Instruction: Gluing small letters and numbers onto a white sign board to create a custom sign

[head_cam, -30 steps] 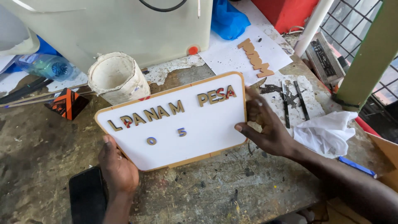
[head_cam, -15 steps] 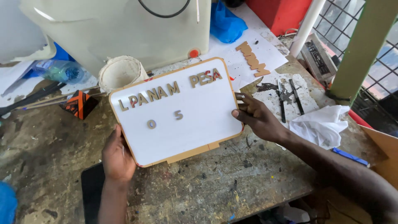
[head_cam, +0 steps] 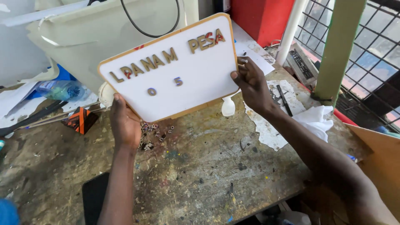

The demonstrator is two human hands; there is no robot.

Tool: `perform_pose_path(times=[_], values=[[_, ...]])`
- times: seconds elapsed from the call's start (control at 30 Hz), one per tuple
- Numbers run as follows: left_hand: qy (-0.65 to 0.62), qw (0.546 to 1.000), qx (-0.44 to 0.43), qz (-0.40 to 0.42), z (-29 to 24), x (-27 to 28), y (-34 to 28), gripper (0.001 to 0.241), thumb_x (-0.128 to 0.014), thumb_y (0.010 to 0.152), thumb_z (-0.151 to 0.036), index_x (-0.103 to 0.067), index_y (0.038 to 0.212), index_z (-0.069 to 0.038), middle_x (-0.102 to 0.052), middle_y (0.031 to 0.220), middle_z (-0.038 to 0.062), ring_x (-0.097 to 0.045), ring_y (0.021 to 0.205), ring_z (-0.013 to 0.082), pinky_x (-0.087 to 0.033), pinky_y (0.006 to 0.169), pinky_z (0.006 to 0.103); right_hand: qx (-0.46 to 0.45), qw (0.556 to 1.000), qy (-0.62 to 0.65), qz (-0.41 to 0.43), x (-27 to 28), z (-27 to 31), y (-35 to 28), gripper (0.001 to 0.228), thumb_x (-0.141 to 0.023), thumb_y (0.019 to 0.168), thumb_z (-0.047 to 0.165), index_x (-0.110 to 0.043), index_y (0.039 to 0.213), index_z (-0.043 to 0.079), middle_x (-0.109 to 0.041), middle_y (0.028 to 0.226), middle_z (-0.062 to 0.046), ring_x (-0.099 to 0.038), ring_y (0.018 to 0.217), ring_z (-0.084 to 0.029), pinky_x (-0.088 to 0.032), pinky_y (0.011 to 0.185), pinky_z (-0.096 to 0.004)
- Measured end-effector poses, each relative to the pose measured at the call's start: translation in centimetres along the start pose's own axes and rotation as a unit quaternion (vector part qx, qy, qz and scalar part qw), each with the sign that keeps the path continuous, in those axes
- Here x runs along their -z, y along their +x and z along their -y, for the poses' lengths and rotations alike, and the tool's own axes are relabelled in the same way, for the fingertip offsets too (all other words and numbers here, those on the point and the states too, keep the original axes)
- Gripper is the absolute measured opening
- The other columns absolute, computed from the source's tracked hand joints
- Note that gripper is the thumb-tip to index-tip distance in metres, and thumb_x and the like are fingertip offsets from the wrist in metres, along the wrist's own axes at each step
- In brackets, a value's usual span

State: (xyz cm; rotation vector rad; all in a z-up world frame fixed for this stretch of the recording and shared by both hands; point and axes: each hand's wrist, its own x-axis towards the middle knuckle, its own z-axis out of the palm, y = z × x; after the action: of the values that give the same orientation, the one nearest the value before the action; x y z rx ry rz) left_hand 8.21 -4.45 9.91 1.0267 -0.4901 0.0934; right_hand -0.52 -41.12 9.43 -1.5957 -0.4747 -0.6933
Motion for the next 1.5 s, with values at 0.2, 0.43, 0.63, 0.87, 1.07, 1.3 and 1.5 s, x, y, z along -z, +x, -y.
perform_pose_path(times=[0.2, 0.43, 0.63, 0.87, 1.07, 1.3, 1.5], values=[[0.032, 0.983, 0.168, 0.065, 7.6, 3.4, -0.4, 0.055, -0.043, 0.121, -0.055, -0.054, 0.149, -0.009, -0.074, 0.135, 0.025, -0.08, 0.115, 0.0388, -0.069, 0.091, 0.0494, -0.104, 0.986, 0.077, -0.107, 3.8, -7.2, -0.7, 0.041, -0.062, 0.122, 0.018, -0.054, 0.16, 0.002, -0.077, 0.123, -0.019, -0.08, 0.111, -0.028, -0.07, 0.095, -0.052], [0.016, 0.979, 0.161, 0.128, 12.3, 2.6, 0.4, 0.046, -0.045, 0.125, -0.033, -0.05, 0.163, -0.009, -0.076, 0.133, 0.025, -0.08, 0.117, 0.036, -0.072, 0.096, 0.0476, -0.132, 0.978, 0.067, -0.147, 4.9, -8.6, 0.1, 0.049, -0.068, 0.119, 0.019, -0.055, 0.163, 0.002, -0.078, 0.119, -0.02, -0.08, 0.106, -0.028, -0.072, 0.091, -0.051], [0.063, 0.98, 0.175, 0.076, 14.9, 2.2, 0.8, 0.037, -0.051, 0.122, -0.031, -0.061, 0.148, -0.006, -0.077, 0.128, 0.024, -0.078, 0.122, 0.0358, -0.066, 0.102, 0.0472, -0.125, 0.978, 0.021, -0.167, 7.3, -12.9, 0.3, 0.054, -0.074, 0.118, 0.022, -0.057, 0.167, 0.009, -0.077, 0.102, -0.011, -0.077, 0.091, -0.016, -0.069, 0.076, -0.028], [0.059, 0.982, 0.167, 0.059, 14.2, 2.1, -0.1, 0.043, -0.049, 0.123, -0.024, -0.056, 0.157, 0.002, -0.069, 0.14, 0.029, -0.073, 0.13, 0.0427, -0.063, 0.108, 0.0558, -0.128, 0.978, 0.012, -0.162, 6.2, -12.2, -0.2, 0.056, -0.076, 0.116, 0.021, -0.058, 0.167, 0.01, -0.075, 0.096, -0.008, -0.074, 0.087, -0.012, -0.065, 0.072, -0.023], [0.021, 0.985, 0.167, 0.034, 15.7, 4.3, 0.0, 0.047, -0.046, 0.123, -0.017, -0.048, 0.162, 0.008, -0.062, 0.148, 0.03, -0.074, 0.128, 0.0454, -0.064, 0.109, 0.0551, -0.136, 0.979, 0.012, -0.148, 4.6, -12.9, -0.9, 0.057, -0.075, 0.116, 0.018, -0.056, 0.168, 0.006, -0.075, 0.097, -0.011, -0.074, 0.088, -0.015, -0.065, 0.074, -0.026], [0.074, 0.985, 0.158, -0.004, 16.7, 4.9, 0.0, 0.047, -0.038, 0.123, -0.009, -0.043, 0.166, 0.009, -0.059, 0.144, 0.031, -0.075, 0.122, 0.0458, -0.067, 0.11, 0.0536, -0.137, 0.983, 0.004, -0.12, 3.8, -13.0, -1.4, 0.055, -0.07, 0.118, 0.014, -0.052, 0.169, 0.002, -0.071, 0.095, -0.008, -0.071, 0.087, -0.014, -0.064, 0.072, -0.026], [0.077, 0.985, 0.155, 0.001, 16.0, 4.2, -0.4, 0.044, -0.039, 0.122, -0.007, -0.047, 0.162, 0.009, -0.061, 0.139, 0.032, -0.076, 0.121, 0.0471, -0.068, 0.109, 0.056, -0.136, 0.982, -0.006, -0.132, 4.4, -14.8, -1.9, 0.053, -0.07, 0.117, 0.012, -0.054, 0.167, 0.002, -0.07, 0.094, -0.006, -0.069, 0.086, -0.011, -0.064, 0.072, -0.024]])
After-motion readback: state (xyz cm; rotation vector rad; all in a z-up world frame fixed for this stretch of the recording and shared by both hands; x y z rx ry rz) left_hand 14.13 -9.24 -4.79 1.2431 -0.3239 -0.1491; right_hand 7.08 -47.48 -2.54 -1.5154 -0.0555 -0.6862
